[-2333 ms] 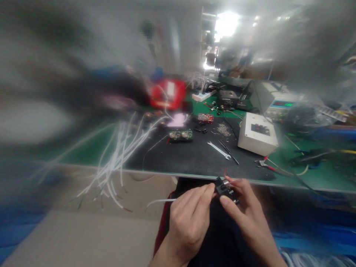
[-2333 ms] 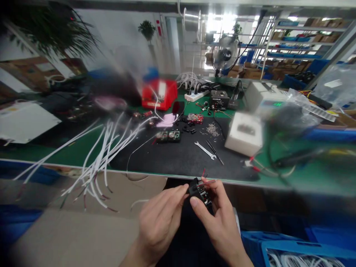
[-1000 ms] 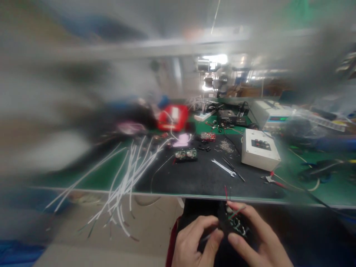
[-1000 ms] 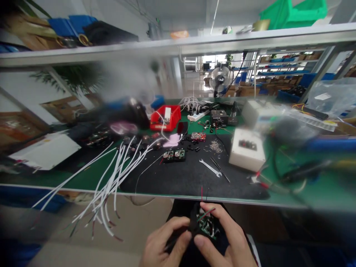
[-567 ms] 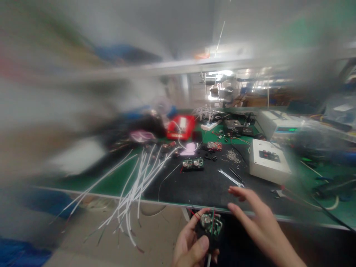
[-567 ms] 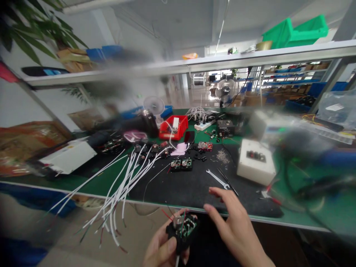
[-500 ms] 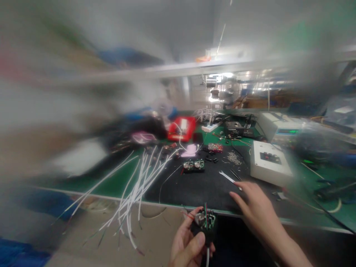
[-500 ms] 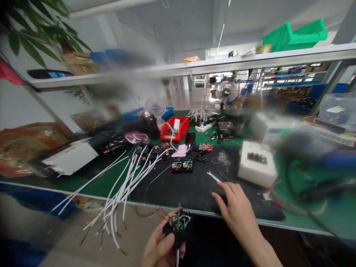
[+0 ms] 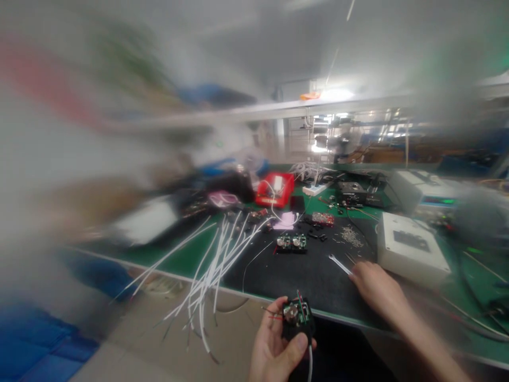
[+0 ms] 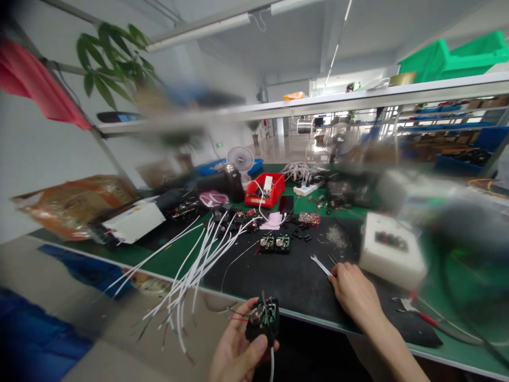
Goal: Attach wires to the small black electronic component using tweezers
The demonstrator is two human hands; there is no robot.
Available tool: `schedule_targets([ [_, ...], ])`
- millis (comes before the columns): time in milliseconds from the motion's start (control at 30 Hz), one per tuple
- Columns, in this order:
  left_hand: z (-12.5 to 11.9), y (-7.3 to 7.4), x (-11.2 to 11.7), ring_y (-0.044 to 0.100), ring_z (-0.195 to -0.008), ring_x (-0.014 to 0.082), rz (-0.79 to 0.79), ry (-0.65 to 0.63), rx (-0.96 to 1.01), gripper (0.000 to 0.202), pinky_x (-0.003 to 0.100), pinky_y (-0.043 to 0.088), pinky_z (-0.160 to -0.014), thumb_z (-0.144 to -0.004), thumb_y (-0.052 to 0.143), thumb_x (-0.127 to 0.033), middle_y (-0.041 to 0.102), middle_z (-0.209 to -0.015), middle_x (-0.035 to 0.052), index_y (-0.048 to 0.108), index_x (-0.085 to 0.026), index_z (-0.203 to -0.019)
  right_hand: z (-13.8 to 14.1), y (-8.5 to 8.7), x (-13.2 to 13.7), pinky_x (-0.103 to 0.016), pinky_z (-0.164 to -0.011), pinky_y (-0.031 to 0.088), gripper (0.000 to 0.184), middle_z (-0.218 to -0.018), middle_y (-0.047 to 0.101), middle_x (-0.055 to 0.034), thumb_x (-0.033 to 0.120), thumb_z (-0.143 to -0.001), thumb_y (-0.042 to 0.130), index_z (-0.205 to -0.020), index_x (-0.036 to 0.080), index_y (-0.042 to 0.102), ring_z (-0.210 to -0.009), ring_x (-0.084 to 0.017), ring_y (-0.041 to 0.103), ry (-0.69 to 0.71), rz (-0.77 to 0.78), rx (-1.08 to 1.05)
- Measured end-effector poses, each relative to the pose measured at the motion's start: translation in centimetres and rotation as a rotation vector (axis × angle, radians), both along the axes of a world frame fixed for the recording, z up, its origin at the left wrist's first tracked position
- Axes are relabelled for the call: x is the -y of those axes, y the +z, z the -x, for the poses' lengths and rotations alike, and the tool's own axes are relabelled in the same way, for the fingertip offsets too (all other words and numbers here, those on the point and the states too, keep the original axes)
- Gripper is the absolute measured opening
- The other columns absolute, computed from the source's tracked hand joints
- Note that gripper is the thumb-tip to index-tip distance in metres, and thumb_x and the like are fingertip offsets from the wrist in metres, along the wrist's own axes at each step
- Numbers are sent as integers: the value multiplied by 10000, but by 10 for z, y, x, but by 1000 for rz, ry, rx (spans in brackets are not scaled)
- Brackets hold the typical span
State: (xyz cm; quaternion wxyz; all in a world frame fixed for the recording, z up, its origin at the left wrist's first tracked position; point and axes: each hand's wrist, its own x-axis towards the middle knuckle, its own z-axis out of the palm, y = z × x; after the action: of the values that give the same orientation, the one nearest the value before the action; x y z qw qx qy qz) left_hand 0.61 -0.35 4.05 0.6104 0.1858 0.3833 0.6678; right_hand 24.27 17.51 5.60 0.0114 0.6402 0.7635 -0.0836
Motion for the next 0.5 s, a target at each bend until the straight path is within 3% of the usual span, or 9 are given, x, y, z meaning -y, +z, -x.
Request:
schedule_targets([
  [133,-3,-4,1,619,-1016,251,-82,59,4,952,360,580,-810,-758,906,-369,480,-1365,222,275,-99,-1418,5,18,-5,-378,-775,399,298,-1034,640,-108,373,-1008,427,-1023,163,639,-970,-274,602,-20,134,21],
  [233,-3,-4,2,592,-1031,230,-129,89,13,882,444,580,-867,-794,881,-329,464,-1383,223,284,-110,-1405,13,36,1,-375,-815,410,332,-1058,647,-90,447,-1003,447,-1046,186,647,-1018,-274,621,-103,263,69],
  [300,-1,-4,2,590,-1038,230,-136,97,22,871,446,575,-881,-800,876,-298,465,-1386,218,281,-117,-1409,18,43,8,-370,-832,409,368,-1077,638,-79,478,-1031,396,-1083,207,642,-1046,-270,611,-114,272,101],
  [367,1,-5,2,579,-1066,236,-151,105,12,847,452,572,-898,-820,858,-266,453,-1406,220,268,-120,-1411,18,43,17,-365,-817,405,360,-1074,629,-73,498,-1021,417,-1074,223,641,-1028,-261,604,-100,257,158],
  [500,5,-5,0,570,-1094,242,-141,141,-22,819,454,569,-927,-834,846,-257,457,-1406,203,267,-117,-1396,6,21,34,-357,-758,407,362,-982,624,-55,518,-1014,420,-1029,219,623,-926,-220,605,-16,78,180],
])
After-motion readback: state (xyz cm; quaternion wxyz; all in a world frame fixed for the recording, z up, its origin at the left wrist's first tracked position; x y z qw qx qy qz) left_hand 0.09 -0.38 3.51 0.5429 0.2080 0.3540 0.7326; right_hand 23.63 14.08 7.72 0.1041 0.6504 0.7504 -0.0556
